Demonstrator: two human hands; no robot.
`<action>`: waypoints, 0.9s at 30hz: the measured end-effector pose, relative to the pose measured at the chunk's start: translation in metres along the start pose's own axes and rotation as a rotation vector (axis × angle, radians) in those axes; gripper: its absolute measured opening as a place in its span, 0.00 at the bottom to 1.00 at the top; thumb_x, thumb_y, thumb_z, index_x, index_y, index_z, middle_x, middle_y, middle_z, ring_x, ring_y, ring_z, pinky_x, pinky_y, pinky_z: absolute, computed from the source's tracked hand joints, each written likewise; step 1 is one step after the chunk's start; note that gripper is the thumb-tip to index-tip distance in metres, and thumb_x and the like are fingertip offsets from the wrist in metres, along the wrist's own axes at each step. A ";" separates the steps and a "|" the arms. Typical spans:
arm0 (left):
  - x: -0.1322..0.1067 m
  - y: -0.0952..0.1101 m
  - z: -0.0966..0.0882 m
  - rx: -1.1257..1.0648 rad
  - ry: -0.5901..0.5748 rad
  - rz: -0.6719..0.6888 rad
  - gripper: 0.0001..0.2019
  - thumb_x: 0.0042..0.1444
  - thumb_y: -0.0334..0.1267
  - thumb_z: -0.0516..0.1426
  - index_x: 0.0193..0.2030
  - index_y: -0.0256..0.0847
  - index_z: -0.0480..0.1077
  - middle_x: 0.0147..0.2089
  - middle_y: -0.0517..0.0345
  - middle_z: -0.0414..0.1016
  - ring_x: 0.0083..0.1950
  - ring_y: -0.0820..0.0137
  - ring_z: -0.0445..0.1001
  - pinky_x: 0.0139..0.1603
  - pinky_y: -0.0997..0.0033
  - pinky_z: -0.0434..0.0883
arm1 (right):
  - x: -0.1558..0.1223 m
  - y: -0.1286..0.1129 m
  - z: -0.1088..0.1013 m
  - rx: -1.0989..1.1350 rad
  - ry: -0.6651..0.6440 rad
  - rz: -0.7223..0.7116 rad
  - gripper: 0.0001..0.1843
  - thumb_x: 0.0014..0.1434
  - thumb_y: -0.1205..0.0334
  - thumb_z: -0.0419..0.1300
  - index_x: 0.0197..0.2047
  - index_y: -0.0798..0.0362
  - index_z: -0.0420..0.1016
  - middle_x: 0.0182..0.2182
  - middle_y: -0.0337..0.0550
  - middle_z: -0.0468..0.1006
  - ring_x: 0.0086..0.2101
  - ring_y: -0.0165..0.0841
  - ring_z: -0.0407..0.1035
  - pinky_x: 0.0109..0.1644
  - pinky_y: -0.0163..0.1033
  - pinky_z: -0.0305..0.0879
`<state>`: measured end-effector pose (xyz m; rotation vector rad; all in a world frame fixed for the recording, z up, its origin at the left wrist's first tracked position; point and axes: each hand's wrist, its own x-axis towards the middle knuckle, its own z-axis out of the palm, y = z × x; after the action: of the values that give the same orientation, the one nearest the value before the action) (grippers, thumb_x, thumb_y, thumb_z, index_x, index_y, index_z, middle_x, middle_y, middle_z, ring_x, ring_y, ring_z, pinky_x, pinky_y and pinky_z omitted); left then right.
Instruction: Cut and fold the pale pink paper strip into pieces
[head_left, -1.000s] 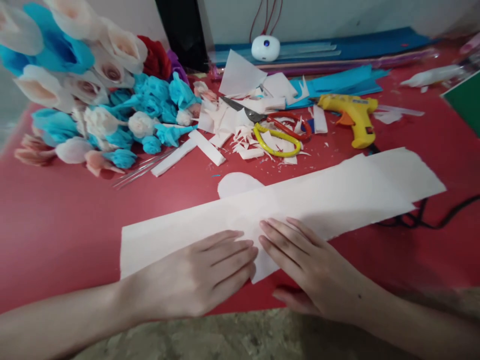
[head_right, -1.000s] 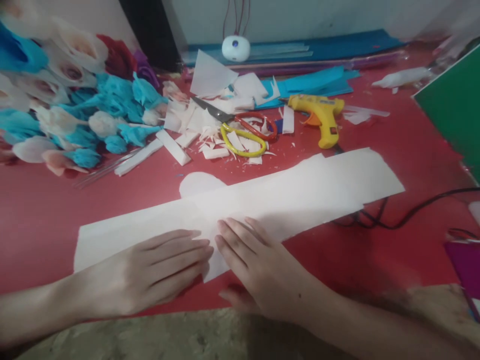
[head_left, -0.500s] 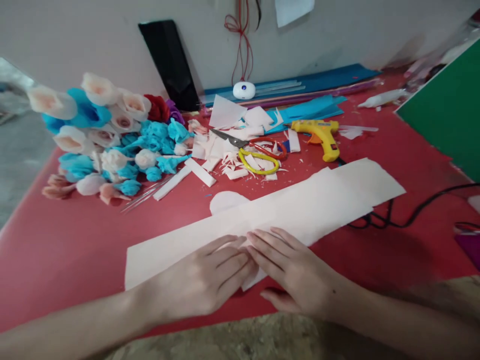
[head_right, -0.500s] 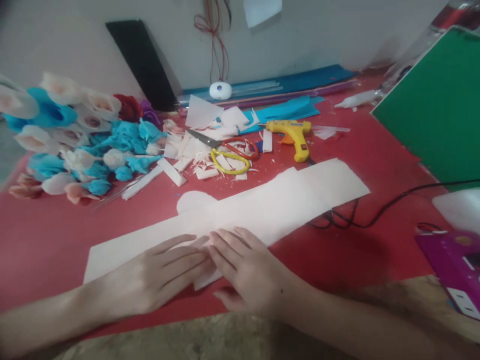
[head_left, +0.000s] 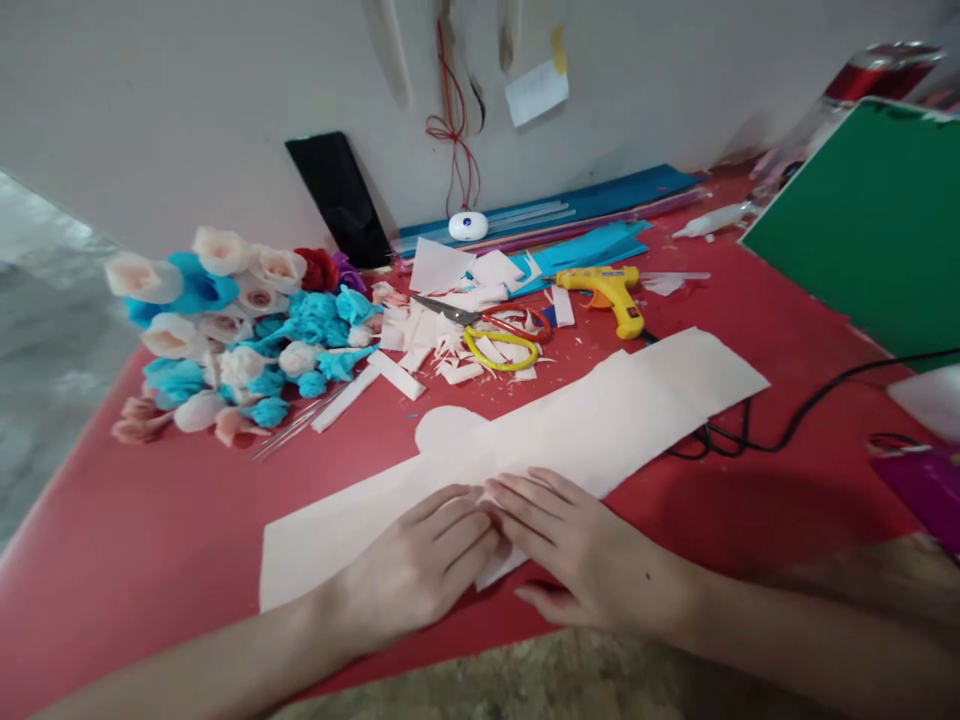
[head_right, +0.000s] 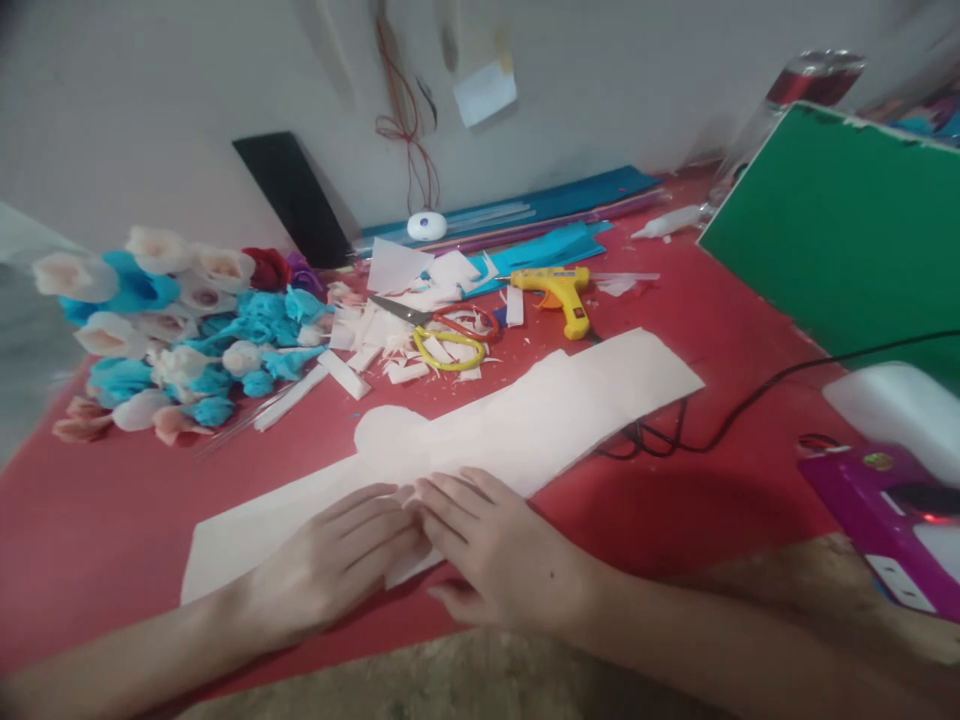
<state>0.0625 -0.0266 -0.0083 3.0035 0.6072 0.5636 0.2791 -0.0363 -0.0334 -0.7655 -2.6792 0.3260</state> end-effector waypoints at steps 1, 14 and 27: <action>0.000 0.000 0.001 -0.019 0.002 -0.011 0.10 0.61 0.27 0.49 0.43 0.30 0.71 0.38 0.50 0.76 0.44 0.65 0.74 0.52 0.60 0.72 | 0.000 0.000 0.000 -0.005 0.003 0.005 0.27 0.62 0.54 0.48 0.57 0.64 0.64 0.60 0.52 0.63 0.60 0.39 0.53 0.66 0.45 0.44; 0.003 -0.004 0.000 -0.128 0.037 -0.055 0.08 0.60 0.26 0.50 0.41 0.31 0.70 0.38 0.50 0.75 0.43 0.68 0.74 0.52 0.62 0.73 | -0.001 0.000 0.003 -0.006 0.048 0.011 0.25 0.61 0.55 0.49 0.55 0.63 0.66 0.58 0.51 0.65 0.60 0.38 0.52 0.66 0.45 0.46; -0.054 -0.010 -0.041 0.138 -0.024 -0.032 0.14 0.62 0.25 0.44 0.40 0.33 0.71 0.36 0.52 0.75 0.44 0.66 0.73 0.54 0.59 0.69 | -0.002 -0.006 -0.006 -0.186 0.040 -0.052 0.24 0.60 0.61 0.48 0.55 0.65 0.67 0.57 0.54 0.66 0.58 0.41 0.58 0.62 0.47 0.54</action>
<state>-0.0021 -0.0393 0.0103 3.1168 0.7207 0.5038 0.2803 -0.0411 -0.0262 -0.7452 -2.7133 0.0479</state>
